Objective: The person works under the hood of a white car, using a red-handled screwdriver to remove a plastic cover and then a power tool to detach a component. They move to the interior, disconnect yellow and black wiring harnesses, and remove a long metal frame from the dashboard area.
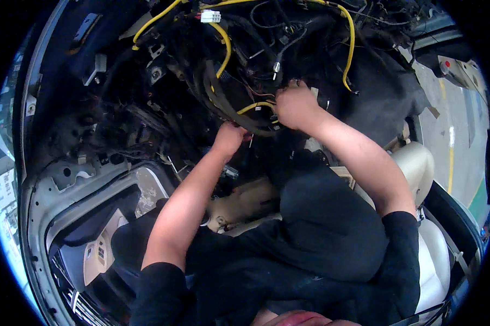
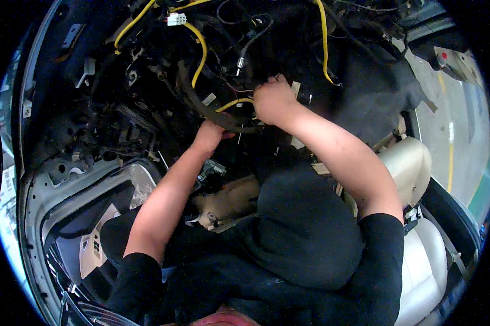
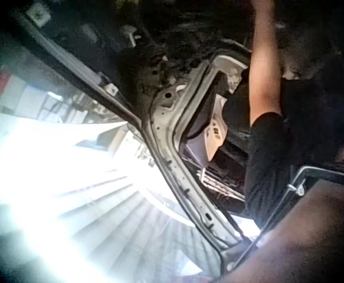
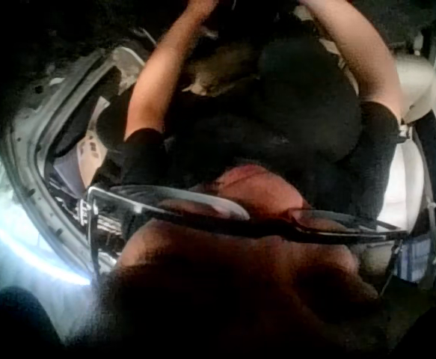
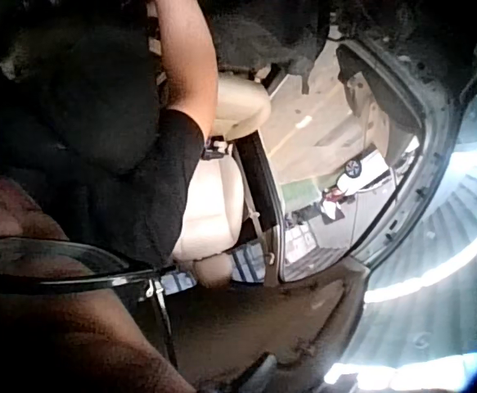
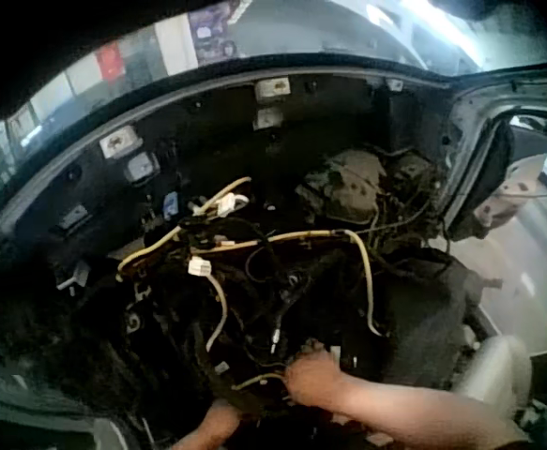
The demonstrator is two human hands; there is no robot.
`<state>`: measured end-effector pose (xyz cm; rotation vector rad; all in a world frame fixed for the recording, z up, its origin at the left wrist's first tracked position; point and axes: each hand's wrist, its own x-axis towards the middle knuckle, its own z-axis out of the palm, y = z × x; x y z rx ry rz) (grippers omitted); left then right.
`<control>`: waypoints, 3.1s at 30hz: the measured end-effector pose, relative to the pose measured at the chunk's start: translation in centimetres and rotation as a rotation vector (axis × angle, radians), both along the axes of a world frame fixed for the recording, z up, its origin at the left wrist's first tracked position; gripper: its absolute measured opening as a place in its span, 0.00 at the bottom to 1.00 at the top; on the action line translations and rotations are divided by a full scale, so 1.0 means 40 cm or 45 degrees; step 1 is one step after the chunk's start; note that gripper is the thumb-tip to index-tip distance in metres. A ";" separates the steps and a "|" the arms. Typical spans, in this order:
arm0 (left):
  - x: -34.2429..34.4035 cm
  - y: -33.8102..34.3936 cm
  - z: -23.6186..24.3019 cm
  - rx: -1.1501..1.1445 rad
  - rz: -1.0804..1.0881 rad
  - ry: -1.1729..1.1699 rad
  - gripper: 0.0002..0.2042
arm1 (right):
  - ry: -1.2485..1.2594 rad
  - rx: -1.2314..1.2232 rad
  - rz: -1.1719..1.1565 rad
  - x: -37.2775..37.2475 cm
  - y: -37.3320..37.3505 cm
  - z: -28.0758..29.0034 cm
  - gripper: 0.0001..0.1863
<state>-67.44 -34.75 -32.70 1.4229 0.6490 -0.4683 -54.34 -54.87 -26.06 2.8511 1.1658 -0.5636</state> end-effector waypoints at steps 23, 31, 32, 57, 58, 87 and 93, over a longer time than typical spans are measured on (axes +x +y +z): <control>-0.004 0.202 0.263 0.458 -0.707 0.276 0.23 | 0.869 0.953 -0.660 -0.098 -0.226 0.396 0.15; 0.055 0.044 0.552 0.399 -1.011 0.080 0.16 | 0.466 1.549 -1.495 -0.039 -0.361 0.287 0.17; 0.061 0.010 0.568 0.393 -0.943 0.025 0.16 | 0.512 1.638 -1.473 -0.031 -0.352 0.256 0.18; 0.275 -0.234 0.230 0.020 -0.319 -0.096 0.16 | 1.343 1.826 -1.262 0.130 -0.138 0.126 0.23; 0.288 -0.223 0.203 0.045 -0.247 -0.121 0.15 | 1.300 1.673 -1.047 0.156 -0.175 0.061 0.31; 0.214 -0.197 0.260 -0.253 0.006 -0.107 0.09 | 1.121 0.969 -1.488 -0.070 -0.367 -0.193 0.17; 0.202 -0.215 0.300 -0.255 0.002 -0.078 0.10 | 0.958 1.305 -1.629 -0.025 -0.337 -0.258 0.18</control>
